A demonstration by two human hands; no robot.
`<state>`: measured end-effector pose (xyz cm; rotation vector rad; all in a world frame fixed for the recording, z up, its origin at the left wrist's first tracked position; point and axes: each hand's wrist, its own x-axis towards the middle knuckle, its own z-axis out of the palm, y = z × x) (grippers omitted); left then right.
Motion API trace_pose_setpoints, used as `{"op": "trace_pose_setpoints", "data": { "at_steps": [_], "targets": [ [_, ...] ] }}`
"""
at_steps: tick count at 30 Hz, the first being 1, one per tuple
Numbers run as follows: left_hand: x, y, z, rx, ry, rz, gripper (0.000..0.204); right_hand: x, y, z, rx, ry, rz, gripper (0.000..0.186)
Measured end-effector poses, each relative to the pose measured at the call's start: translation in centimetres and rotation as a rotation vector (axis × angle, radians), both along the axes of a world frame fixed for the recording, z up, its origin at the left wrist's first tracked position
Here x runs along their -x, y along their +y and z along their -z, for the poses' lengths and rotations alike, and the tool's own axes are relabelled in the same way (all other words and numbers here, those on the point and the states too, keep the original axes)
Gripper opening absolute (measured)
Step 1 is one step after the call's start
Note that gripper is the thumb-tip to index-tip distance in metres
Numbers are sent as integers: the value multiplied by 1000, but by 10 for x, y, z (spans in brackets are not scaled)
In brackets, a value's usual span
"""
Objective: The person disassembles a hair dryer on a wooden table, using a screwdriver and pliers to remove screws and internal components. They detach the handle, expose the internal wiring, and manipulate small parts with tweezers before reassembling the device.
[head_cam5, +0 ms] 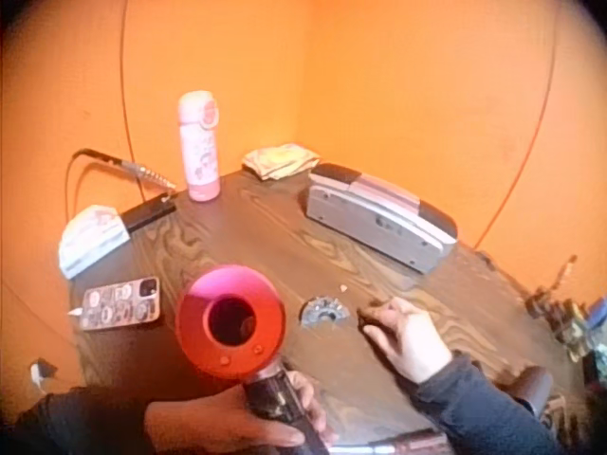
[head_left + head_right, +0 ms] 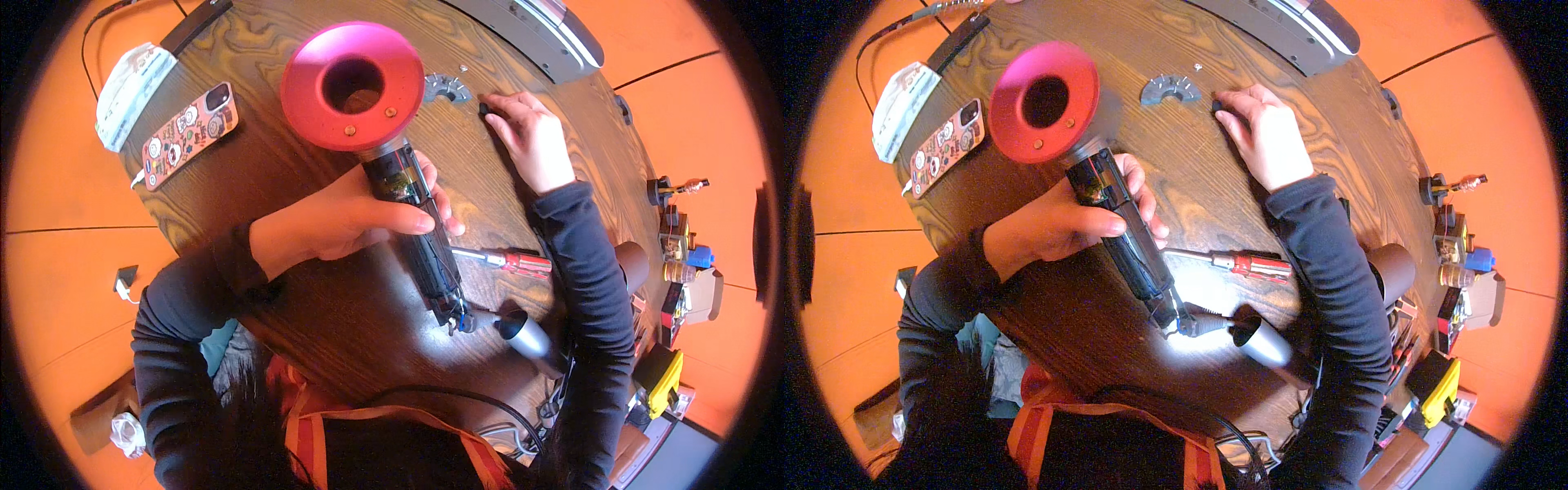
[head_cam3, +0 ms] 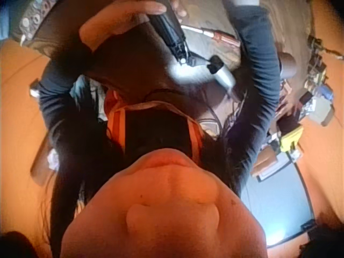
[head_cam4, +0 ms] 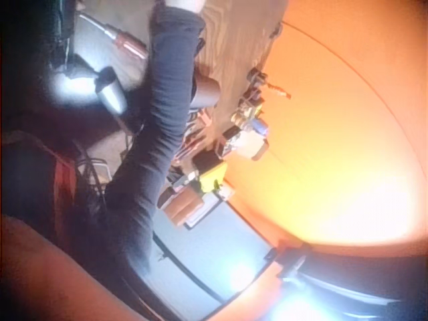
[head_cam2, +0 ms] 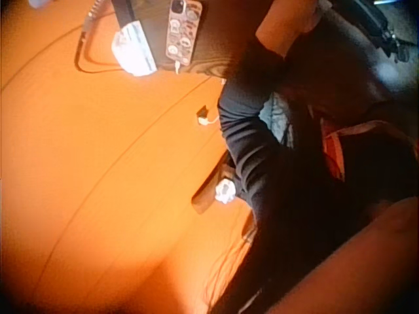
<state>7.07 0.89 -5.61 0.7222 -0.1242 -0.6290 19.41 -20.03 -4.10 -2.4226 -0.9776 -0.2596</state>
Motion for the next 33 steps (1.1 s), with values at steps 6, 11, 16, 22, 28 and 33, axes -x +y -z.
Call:
{"op": "trace_pose_setpoints", "data": {
  "at_steps": [6,11,16,22,28,33],
  "targets": [
    [1,3,-4,81,42,18,38,21,-52,-51,165,-221,151,27],
    [3,-2,-3,51,68,61,48,42,-121,-87,125,-130,596,24],
    [3,-3,-1,38,63,73,50,66,-108,-42,287,-153,349,19],
    [-5,0,0,15,79,30,46,53,-59,-28,171,-117,306,12],
    [-23,-3,-2,-85,51,44,52,55,4,-45,-815,899,-202,17],
    [-27,-4,-4,-37,-77,27,52,52,34,-38,-958,1081,-286,31]
  ]
}}
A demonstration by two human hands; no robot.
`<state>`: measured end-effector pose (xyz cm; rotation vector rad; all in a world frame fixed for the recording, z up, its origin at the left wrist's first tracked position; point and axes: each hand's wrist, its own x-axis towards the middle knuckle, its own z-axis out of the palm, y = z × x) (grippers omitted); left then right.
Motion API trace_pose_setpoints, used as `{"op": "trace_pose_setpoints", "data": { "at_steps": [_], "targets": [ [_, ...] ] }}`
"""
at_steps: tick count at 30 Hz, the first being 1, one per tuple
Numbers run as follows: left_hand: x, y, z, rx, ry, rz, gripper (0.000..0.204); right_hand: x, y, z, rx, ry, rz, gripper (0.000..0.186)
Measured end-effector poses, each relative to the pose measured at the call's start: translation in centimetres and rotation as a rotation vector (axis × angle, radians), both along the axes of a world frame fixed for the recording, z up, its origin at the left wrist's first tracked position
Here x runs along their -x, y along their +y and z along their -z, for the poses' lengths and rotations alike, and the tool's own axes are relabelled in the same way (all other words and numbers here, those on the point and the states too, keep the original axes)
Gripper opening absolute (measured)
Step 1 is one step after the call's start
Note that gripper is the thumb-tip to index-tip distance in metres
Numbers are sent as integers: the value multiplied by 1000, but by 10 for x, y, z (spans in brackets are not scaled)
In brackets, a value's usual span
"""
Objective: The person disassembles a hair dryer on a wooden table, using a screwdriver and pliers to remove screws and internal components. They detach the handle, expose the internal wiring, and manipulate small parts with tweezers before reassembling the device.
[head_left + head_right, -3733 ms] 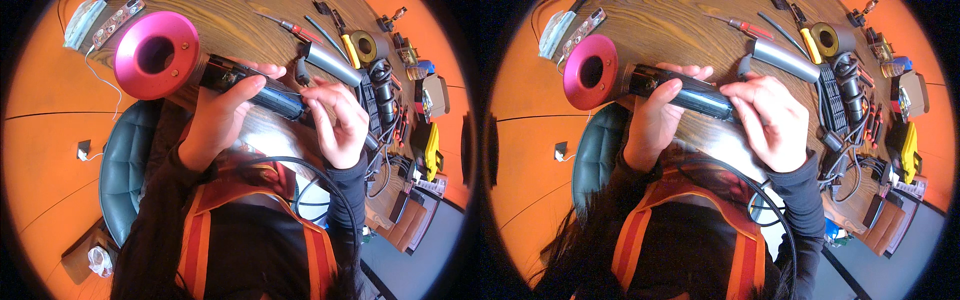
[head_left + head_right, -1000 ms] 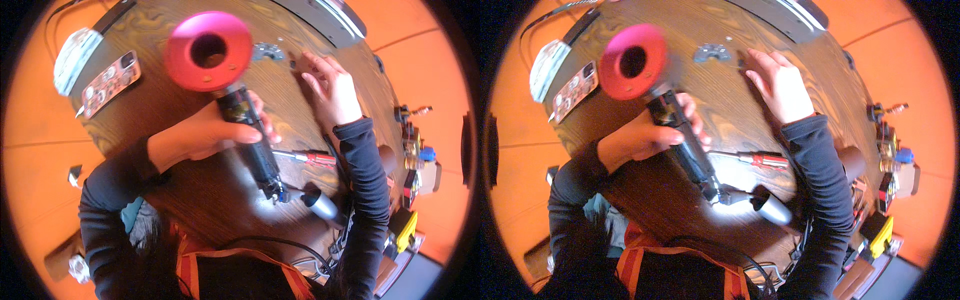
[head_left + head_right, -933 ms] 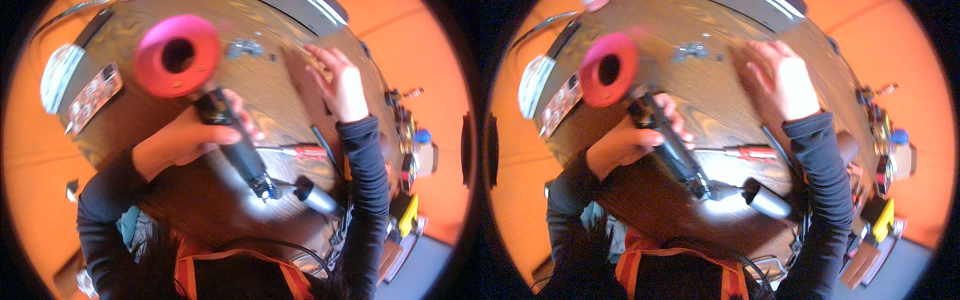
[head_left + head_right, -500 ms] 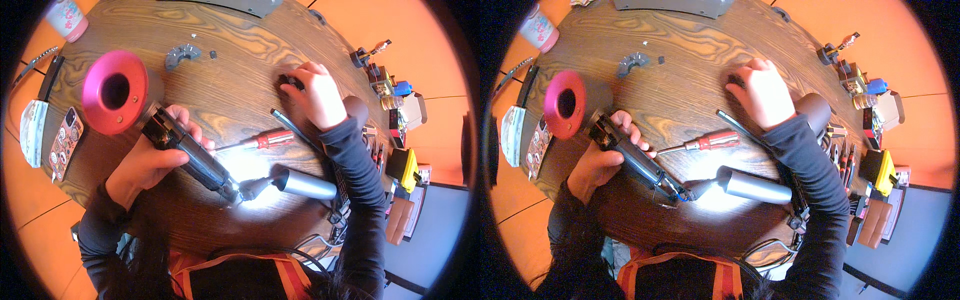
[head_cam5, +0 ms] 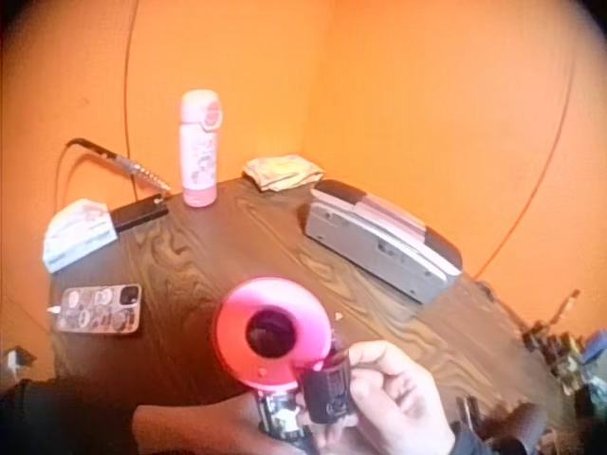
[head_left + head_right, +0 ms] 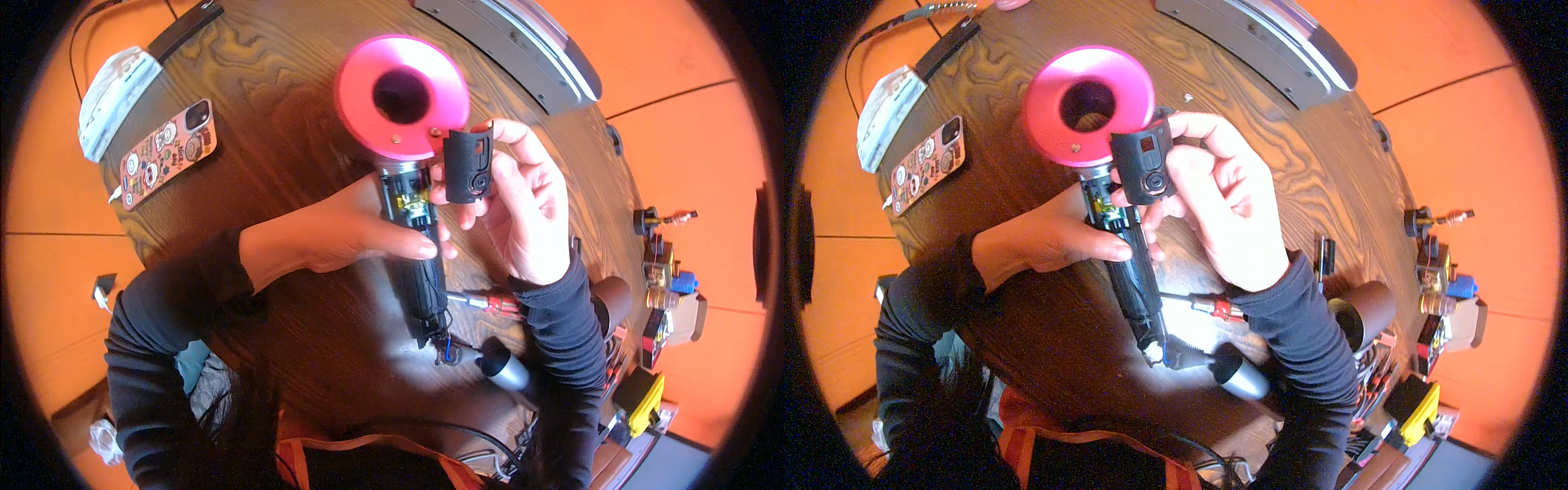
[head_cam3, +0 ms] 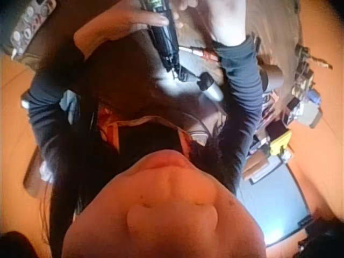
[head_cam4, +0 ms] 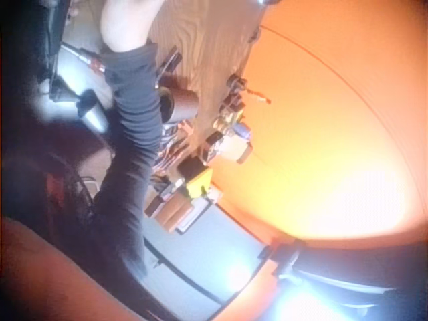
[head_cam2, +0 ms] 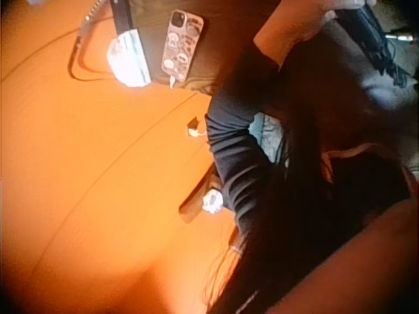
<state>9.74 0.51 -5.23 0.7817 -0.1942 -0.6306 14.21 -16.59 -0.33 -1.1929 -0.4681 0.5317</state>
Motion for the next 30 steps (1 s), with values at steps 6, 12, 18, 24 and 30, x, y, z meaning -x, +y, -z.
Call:
{"op": "trace_pose_setpoints", "data": {
  "at_steps": [6,12,18,24,30],
  "targets": [
    [5,-3,4,26,-38,-92,53,8,-4,10,-85,-15,12,52],
    [13,9,0,-276,-187,-146,44,8,-12,18,-57,-79,-87,60],
    [15,8,-5,-183,-72,-93,47,3,-12,25,-165,77,-203,58],
    [14,8,-4,-186,1,-58,57,2,-11,24,-41,145,-250,62],
    [14,5,-2,-201,-30,-80,67,7,-5,26,-56,9,-160,68]
  ]
}}
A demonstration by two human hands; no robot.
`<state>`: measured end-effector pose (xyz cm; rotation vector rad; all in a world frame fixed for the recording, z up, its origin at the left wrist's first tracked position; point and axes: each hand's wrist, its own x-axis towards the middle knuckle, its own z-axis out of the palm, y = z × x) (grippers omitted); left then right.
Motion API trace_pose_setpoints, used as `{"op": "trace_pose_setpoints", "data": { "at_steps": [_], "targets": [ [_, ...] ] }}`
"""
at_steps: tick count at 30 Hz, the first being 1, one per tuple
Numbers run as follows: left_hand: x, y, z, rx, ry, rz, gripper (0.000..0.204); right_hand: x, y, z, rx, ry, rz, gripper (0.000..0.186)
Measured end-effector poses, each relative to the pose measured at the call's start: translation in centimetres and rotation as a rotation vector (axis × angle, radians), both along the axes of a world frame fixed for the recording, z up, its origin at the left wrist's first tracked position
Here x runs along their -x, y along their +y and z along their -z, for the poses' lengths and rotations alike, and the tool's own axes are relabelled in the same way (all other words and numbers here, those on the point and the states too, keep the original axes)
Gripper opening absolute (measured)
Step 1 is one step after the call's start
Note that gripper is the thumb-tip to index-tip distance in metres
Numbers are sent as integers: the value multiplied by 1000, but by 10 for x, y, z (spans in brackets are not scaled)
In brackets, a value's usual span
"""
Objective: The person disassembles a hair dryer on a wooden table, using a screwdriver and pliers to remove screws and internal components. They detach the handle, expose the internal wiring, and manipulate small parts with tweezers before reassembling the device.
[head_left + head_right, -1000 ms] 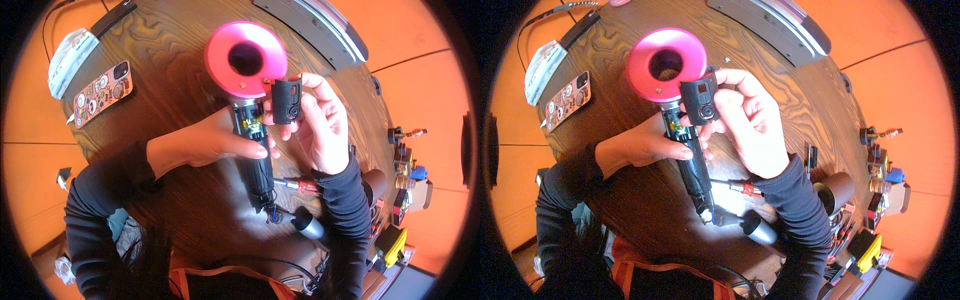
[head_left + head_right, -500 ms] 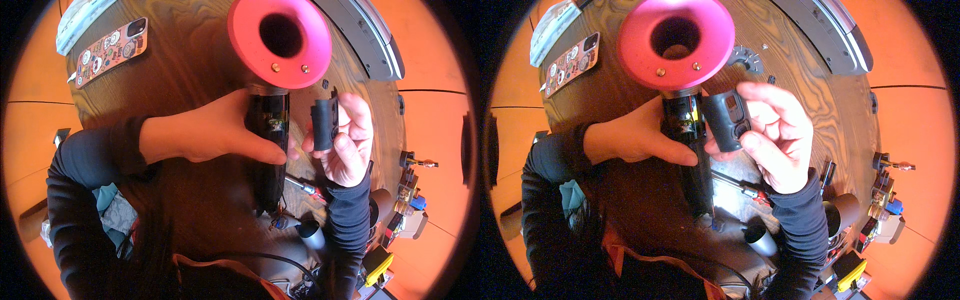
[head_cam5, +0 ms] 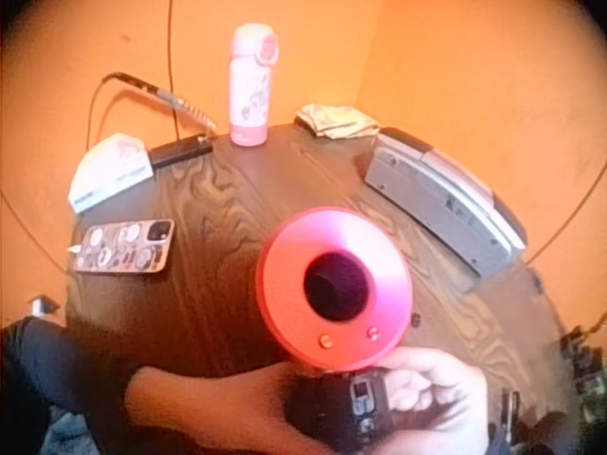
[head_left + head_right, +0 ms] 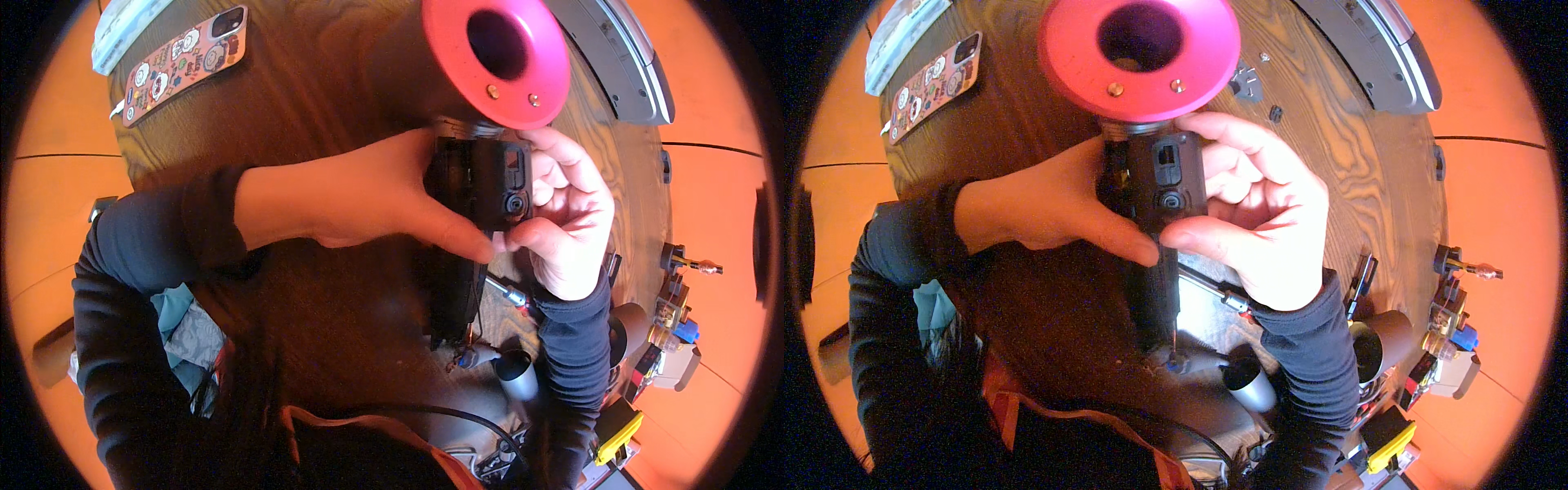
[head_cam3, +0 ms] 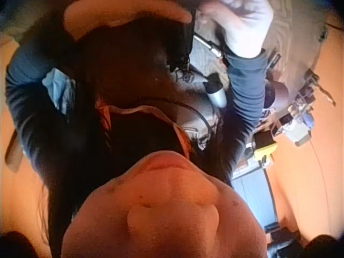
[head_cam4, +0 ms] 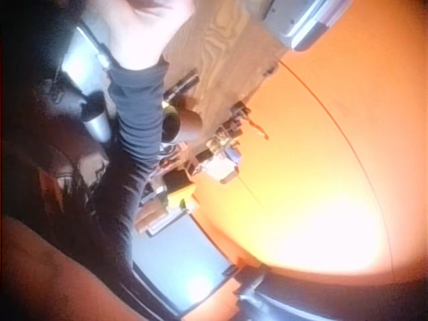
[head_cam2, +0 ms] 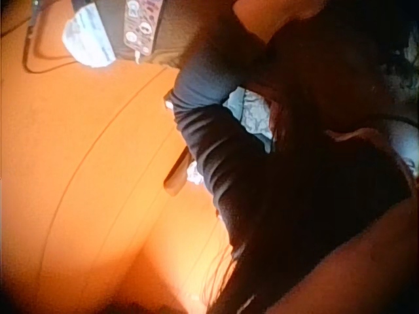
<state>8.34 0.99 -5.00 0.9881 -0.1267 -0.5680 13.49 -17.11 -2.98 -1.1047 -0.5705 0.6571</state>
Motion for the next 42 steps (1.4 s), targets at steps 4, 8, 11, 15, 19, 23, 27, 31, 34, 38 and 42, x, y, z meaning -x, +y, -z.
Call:
{"op": "trace_pose_setpoints", "data": {
  "at_steps": [4,8,11,15,19,23,27,31,34,38,42],
  "targets": [
    [2,-2,0,52,-27,-36,44,3,1,0,123,-150,133,66],
    [2,-2,0,64,-3,-30,43,4,0,-2,240,-324,126,66],
    [2,-1,0,55,14,-6,43,7,0,-1,287,-241,183,65],
    [2,-1,0,81,-31,16,42,8,3,3,215,-296,225,65],
    [3,-1,0,118,-26,21,42,9,1,2,282,-353,191,63],
    [2,-1,1,119,-46,21,43,8,0,-1,362,-588,151,62],
    [3,-1,1,136,-25,46,43,8,3,0,348,-617,166,64],
    [5,1,1,123,75,42,41,8,4,0,334,-646,172,60],
    [5,2,2,220,200,76,57,8,5,-2,305,-501,187,46],
    [2,3,4,241,164,124,56,9,6,-3,118,-197,209,26],
    [3,2,4,196,130,106,57,6,3,-7,30,-60,169,16]
  ]
}}
